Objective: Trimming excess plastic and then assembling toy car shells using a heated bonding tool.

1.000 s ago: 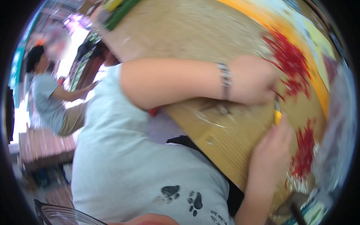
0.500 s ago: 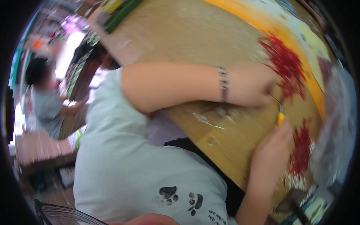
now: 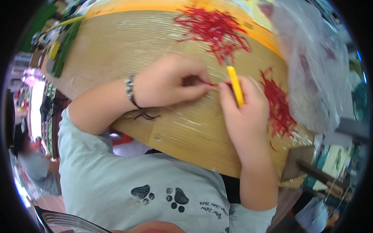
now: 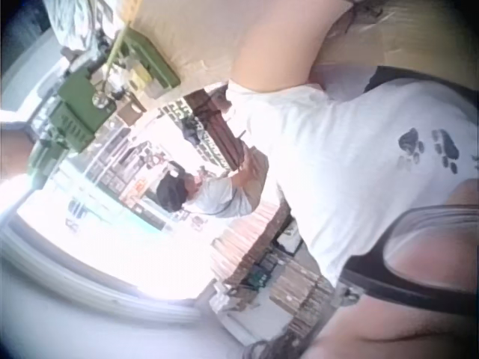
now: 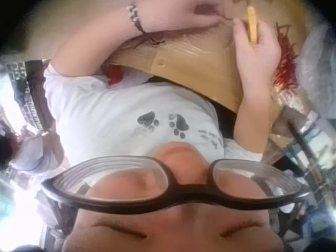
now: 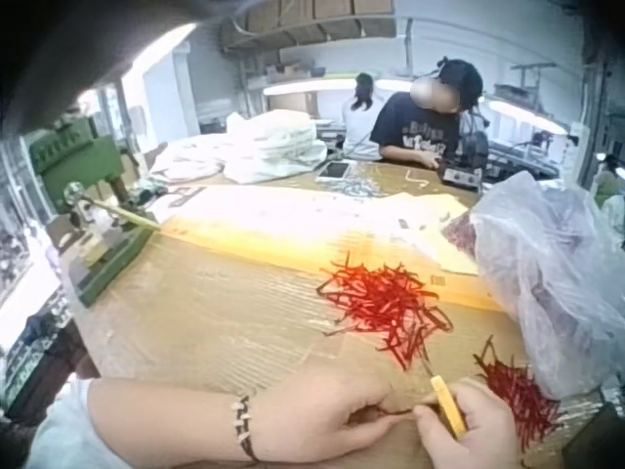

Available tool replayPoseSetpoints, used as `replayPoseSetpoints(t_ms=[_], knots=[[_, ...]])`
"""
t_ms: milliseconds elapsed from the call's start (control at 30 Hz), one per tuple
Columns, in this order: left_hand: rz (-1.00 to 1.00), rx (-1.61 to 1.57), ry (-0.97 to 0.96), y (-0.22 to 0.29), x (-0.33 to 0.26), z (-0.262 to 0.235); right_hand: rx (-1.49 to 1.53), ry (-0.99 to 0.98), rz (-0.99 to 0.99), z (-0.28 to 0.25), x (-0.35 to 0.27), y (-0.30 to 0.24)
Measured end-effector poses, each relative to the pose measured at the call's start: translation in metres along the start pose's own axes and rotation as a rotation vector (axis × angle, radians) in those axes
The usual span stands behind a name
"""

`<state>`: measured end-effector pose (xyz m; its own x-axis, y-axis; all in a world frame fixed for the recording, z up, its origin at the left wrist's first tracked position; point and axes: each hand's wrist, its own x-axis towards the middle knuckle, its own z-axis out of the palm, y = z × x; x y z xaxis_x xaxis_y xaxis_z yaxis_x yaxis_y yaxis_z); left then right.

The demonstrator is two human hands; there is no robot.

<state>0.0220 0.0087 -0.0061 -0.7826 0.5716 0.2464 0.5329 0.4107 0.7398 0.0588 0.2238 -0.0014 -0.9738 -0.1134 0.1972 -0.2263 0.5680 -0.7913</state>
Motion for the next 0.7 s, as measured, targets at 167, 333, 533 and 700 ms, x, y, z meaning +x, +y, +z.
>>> replayPoseSetpoints(t_ms=[167,333,533,700], knots=[[0.122,0.03,-0.042,-0.005,0.02,0.014,0.018,-0.022,0.084,-0.014,-0.002,0.012],[0.273,0.155,-0.056,-0.017,0.025,0.015,-0.042,-0.04,-0.002,-0.03,0.012,0.07],[0.314,0.259,-0.115,-0.024,0.021,0.012,-0.295,0.069,-0.07,-0.049,0.03,0.091],[0.319,0.278,0.018,-0.034,0.038,0.003,-0.546,0.144,0.006,-0.07,0.02,0.07]])
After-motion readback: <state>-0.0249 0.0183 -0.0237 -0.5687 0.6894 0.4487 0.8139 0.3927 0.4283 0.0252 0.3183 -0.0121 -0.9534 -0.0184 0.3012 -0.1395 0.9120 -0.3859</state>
